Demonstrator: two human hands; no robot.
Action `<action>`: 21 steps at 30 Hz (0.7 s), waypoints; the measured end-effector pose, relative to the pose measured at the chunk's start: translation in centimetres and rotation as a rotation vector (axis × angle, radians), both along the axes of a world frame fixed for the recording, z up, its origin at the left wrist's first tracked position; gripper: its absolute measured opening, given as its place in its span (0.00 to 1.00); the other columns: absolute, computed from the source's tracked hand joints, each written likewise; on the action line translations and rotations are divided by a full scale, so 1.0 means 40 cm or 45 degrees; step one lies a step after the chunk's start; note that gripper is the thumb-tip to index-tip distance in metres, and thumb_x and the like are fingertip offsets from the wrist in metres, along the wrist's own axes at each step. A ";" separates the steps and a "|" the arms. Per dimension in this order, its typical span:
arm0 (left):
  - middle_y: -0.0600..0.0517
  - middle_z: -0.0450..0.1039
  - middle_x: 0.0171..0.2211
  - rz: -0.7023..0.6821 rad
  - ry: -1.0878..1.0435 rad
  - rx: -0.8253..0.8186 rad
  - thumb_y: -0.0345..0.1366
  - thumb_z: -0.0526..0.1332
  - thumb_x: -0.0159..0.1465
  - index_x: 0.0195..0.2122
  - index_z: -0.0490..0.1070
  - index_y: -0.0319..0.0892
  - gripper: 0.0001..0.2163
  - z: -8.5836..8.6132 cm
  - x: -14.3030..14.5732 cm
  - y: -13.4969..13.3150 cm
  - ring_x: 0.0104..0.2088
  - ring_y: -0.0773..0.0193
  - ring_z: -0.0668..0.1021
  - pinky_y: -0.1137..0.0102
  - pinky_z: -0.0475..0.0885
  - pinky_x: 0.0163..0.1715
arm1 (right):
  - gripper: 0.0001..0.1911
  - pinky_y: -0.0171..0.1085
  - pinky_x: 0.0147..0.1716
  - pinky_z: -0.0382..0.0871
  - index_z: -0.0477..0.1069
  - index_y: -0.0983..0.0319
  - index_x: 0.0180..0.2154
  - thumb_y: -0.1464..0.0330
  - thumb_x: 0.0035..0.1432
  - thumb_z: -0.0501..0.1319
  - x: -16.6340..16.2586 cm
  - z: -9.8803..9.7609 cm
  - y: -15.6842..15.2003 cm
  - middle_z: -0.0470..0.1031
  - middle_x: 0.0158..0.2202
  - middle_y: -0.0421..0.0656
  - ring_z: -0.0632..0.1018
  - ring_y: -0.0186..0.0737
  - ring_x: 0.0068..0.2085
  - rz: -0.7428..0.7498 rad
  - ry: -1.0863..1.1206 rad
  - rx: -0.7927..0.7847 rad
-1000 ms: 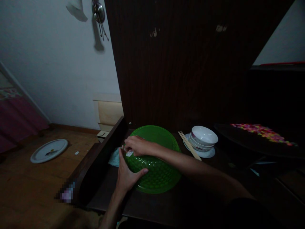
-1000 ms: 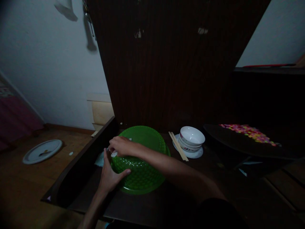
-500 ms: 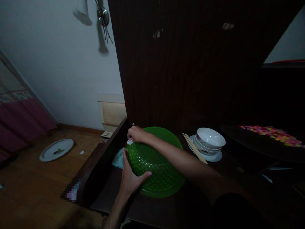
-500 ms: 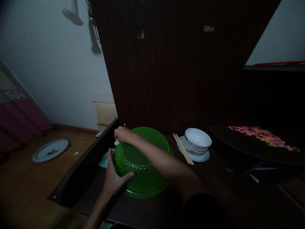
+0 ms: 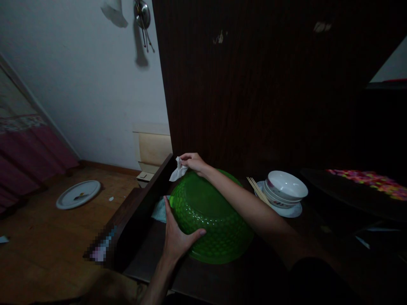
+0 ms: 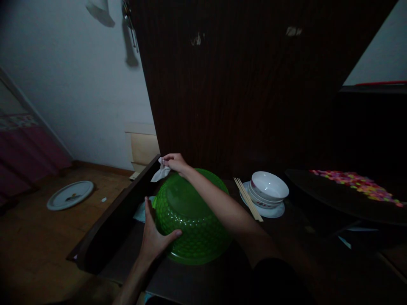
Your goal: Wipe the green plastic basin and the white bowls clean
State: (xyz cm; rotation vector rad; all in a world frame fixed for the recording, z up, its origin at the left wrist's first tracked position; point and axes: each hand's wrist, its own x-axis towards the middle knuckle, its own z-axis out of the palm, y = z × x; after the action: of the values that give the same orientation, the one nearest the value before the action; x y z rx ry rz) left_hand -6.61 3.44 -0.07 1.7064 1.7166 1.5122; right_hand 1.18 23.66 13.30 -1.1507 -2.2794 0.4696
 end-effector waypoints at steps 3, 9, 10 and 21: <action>0.33 0.34 0.73 0.028 -0.014 -0.056 0.56 0.74 0.44 0.72 0.24 0.41 0.68 0.001 0.005 -0.008 0.71 0.39 0.49 0.46 0.55 0.66 | 0.13 0.31 0.40 0.72 0.80 0.65 0.44 0.76 0.59 0.61 -0.025 -0.012 -0.050 0.83 0.40 0.46 0.81 0.37 0.40 0.117 -0.093 0.010; 0.32 0.42 0.72 0.150 0.013 -0.279 0.56 0.65 0.58 0.72 0.27 0.38 0.55 -0.049 0.026 -0.063 0.71 0.39 0.52 0.42 0.54 0.66 | 0.10 0.39 0.48 0.69 0.83 0.65 0.37 0.73 0.55 0.63 -0.017 -0.015 -0.120 0.83 0.41 0.52 0.80 0.49 0.48 0.267 -0.419 0.062; 0.32 0.42 0.72 0.164 0.047 -0.285 0.55 0.63 0.60 0.72 0.30 0.38 0.52 -0.064 0.026 -0.076 0.71 0.40 0.51 0.42 0.54 0.66 | 0.10 0.41 0.49 0.69 0.83 0.65 0.37 0.70 0.55 0.64 -0.016 -0.011 -0.123 0.82 0.40 0.53 0.79 0.51 0.49 0.257 -0.463 0.068; 0.32 0.54 0.69 0.062 0.583 -0.147 0.56 0.67 0.54 0.72 0.40 0.38 0.53 -0.128 -0.022 -0.138 0.68 0.37 0.58 0.41 0.60 0.64 | 0.17 0.37 0.39 0.75 0.79 0.68 0.48 0.74 0.55 0.64 -0.075 0.017 -0.089 0.81 0.46 0.58 0.82 0.52 0.47 0.168 -0.824 0.028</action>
State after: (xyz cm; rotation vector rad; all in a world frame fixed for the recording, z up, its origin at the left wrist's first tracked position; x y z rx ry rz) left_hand -7.47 -2.07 -5.20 2.0759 2.0265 1.0663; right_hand -1.83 20.11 13.97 -1.2778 -2.9121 0.1193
